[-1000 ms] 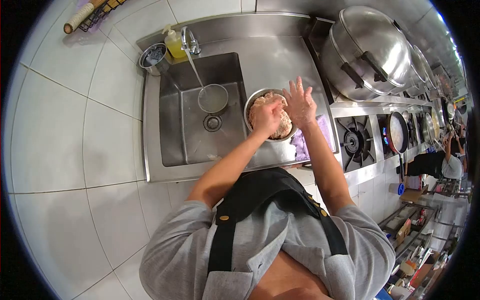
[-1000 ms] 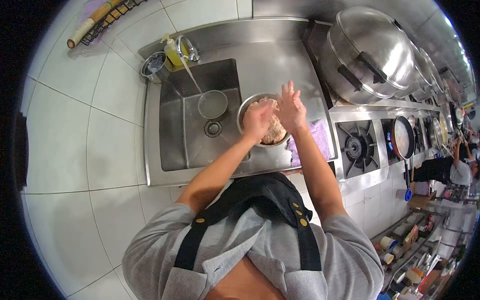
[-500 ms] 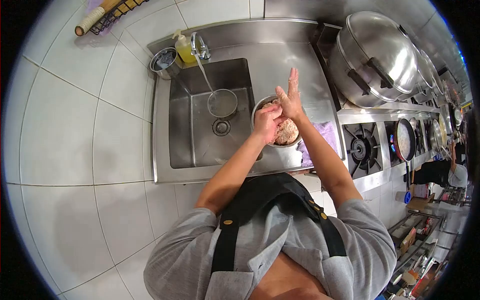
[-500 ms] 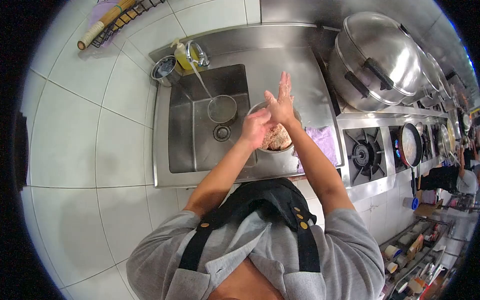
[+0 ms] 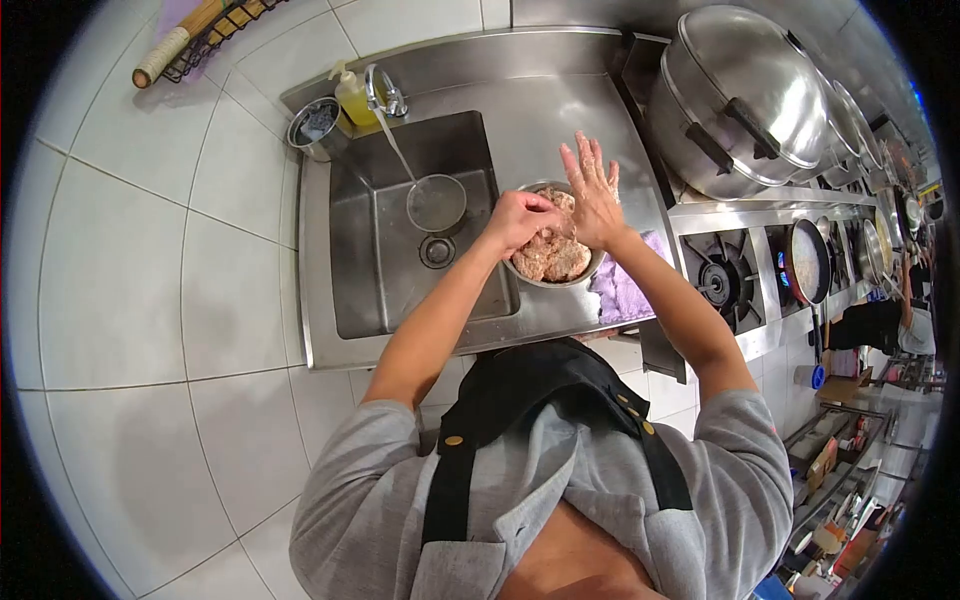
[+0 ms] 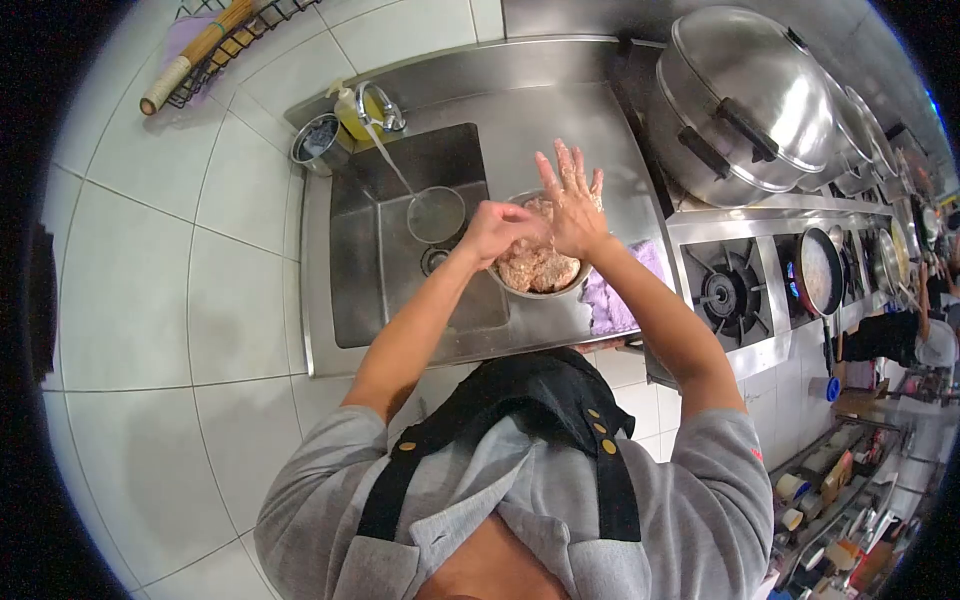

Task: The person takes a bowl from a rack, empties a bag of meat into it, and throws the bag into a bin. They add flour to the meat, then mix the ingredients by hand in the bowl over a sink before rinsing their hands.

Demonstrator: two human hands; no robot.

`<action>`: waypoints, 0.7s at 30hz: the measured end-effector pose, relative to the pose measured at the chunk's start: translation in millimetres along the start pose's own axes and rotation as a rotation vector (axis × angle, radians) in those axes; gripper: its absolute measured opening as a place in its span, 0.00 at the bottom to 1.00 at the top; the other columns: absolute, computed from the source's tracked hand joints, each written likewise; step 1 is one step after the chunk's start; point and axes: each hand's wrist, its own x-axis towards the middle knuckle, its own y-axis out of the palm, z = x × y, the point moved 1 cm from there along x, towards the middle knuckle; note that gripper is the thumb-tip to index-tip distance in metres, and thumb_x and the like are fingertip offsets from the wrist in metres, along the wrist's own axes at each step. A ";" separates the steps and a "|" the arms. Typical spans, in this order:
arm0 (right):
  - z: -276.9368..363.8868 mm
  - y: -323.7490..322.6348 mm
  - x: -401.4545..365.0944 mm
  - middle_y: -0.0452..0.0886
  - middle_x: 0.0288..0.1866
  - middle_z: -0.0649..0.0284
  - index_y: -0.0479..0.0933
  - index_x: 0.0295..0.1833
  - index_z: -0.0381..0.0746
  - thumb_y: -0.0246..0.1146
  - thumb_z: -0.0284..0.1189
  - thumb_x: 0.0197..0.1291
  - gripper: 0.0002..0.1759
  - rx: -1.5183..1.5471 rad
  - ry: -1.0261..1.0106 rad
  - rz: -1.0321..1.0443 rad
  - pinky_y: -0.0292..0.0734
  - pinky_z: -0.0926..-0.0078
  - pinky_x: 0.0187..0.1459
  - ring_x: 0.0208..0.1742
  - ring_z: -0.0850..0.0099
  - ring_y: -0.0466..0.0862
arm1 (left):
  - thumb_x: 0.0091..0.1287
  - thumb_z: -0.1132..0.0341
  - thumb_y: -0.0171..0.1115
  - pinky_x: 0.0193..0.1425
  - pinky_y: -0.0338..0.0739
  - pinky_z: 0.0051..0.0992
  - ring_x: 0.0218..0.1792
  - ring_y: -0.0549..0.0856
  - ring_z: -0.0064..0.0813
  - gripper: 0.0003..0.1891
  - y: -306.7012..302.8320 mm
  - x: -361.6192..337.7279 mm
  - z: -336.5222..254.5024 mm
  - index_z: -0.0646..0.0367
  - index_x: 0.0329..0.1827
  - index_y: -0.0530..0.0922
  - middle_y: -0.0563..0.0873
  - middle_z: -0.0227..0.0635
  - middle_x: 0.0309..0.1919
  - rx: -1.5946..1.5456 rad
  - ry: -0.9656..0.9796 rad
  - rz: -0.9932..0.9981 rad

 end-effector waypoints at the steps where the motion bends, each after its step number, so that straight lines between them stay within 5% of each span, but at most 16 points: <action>1: -2.4 -3.1 -3.0 0.35 0.77 0.53 0.41 0.75 0.50 0.69 0.52 0.39 0.60 -0.021 0.015 0.011 0.37 0.31 0.64 0.75 0.44 0.38 | 0.56 0.71 0.63 0.37 0.79 0.29 0.32 0.84 0.30 0.09 0.7 -0.6 -0.4 0.61 0.41 0.82 0.85 0.34 0.31 0.259 0.063 -0.124; 2: -7.9 -2.0 -7.3 0.35 0.77 0.53 0.41 0.75 0.50 0.69 0.52 0.39 0.60 -0.023 0.020 0.014 0.37 0.31 0.64 0.75 0.44 0.38 | 0.56 0.71 0.63 0.37 0.79 0.29 0.32 0.84 0.30 0.09 4.8 7.0 21.5 0.61 0.41 0.82 0.85 0.34 0.31 0.257 0.062 -0.120; 4: -19.0 -2.0 -15.9 0.34 0.77 0.53 0.40 0.75 0.51 0.70 0.56 0.35 0.64 -0.069 0.052 0.054 0.39 0.31 0.64 0.75 0.43 0.38 | 0.49 0.74 0.61 0.41 0.78 0.33 0.32 0.84 0.36 0.12 20.2 15.0 56.3 0.61 0.37 0.83 0.84 0.37 0.29 1.040 1.103 -0.349; 6: -26.8 -6.5 -18.3 0.34 0.77 0.52 0.39 0.75 0.51 0.71 0.55 0.34 0.66 -0.137 0.047 0.076 0.40 0.30 0.63 0.74 0.42 0.38 | 0.47 0.75 0.59 0.48 0.76 0.37 0.40 0.83 0.43 0.14 24.6 18.0 57.1 0.63 0.38 0.82 0.84 0.40 0.35 1.044 1.019 -0.303; 8: -22.7 -11.7 -17.6 0.34 0.77 0.53 0.38 0.75 0.52 0.72 0.53 0.35 0.66 -0.134 0.093 0.196 0.42 0.29 0.63 0.74 0.42 0.37 | 0.51 0.74 0.60 0.48 0.76 0.35 0.43 0.83 0.42 0.12 22.1 16.4 36.4 0.64 0.40 0.81 0.83 0.43 0.39 0.686 0.704 -0.134; 9: -18.4 -13.5 -15.4 0.34 0.77 0.53 0.38 0.75 0.53 0.74 0.49 0.35 0.66 -0.089 0.122 0.191 0.44 0.27 0.62 0.74 0.41 0.38 | 0.54 0.71 0.63 0.59 0.70 0.37 0.48 0.81 0.42 0.12 28.6 -3.5 6.8 0.61 0.42 0.81 0.83 0.43 0.44 0.405 0.567 -0.185; 13: -15.3 3.0 -5.9 0.35 0.77 0.52 0.38 0.75 0.54 0.74 0.47 0.35 0.65 0.082 0.228 0.126 0.44 0.26 0.61 0.74 0.41 0.39 | 0.51 0.74 0.67 0.44 0.78 0.30 0.42 0.84 0.39 0.13 39.4 -10.7 -7.9 0.61 0.41 0.82 0.84 0.44 0.42 0.337 0.937 -0.289; 16: -8.5 -0.7 -0.9 0.36 0.76 0.52 0.37 0.75 0.55 0.74 0.45 0.35 0.65 0.032 0.369 0.136 0.45 0.27 0.62 0.74 0.41 0.39 | 0.51 0.75 0.67 0.41 0.78 0.29 0.40 0.84 0.36 0.11 31.0 -6.4 13.3 0.62 0.39 0.82 0.84 0.43 0.38 0.337 0.867 -0.381; 18: -1.2 -6.5 -3.9 0.38 0.76 0.52 0.50 0.73 0.51 0.64 0.39 0.48 0.47 -0.125 0.177 0.158 0.45 0.28 0.62 0.74 0.40 0.38 | 0.51 0.76 0.66 0.40 0.78 0.28 0.37 0.84 0.35 0.10 23.7 -9.1 5.1 0.62 0.38 0.82 0.84 0.42 0.36 0.287 0.786 -0.398; 19: -0.8 -6.4 -4.2 0.38 0.76 0.52 0.50 0.73 0.51 0.64 0.39 0.48 0.47 -0.122 0.180 0.156 0.45 0.28 0.62 0.74 0.40 0.38 | 0.52 0.76 0.65 0.40 0.78 0.28 0.37 0.84 0.35 0.09 17.7 -11.0 -11.5 0.62 0.37 0.82 0.83 0.42 0.36 0.339 0.815 -0.421; 21: 3.3 -3.7 -6.2 0.52 0.73 0.51 0.66 0.65 0.47 0.61 0.34 0.48 0.34 -0.404 -0.156 0.335 0.49 0.36 0.65 0.73 0.47 0.50 | 0.53 0.75 0.64 0.43 0.78 0.29 0.38 0.83 0.37 0.09 6.7 -4.4 -33.2 0.61 0.38 0.82 0.83 0.42 0.39 0.463 0.892 -0.419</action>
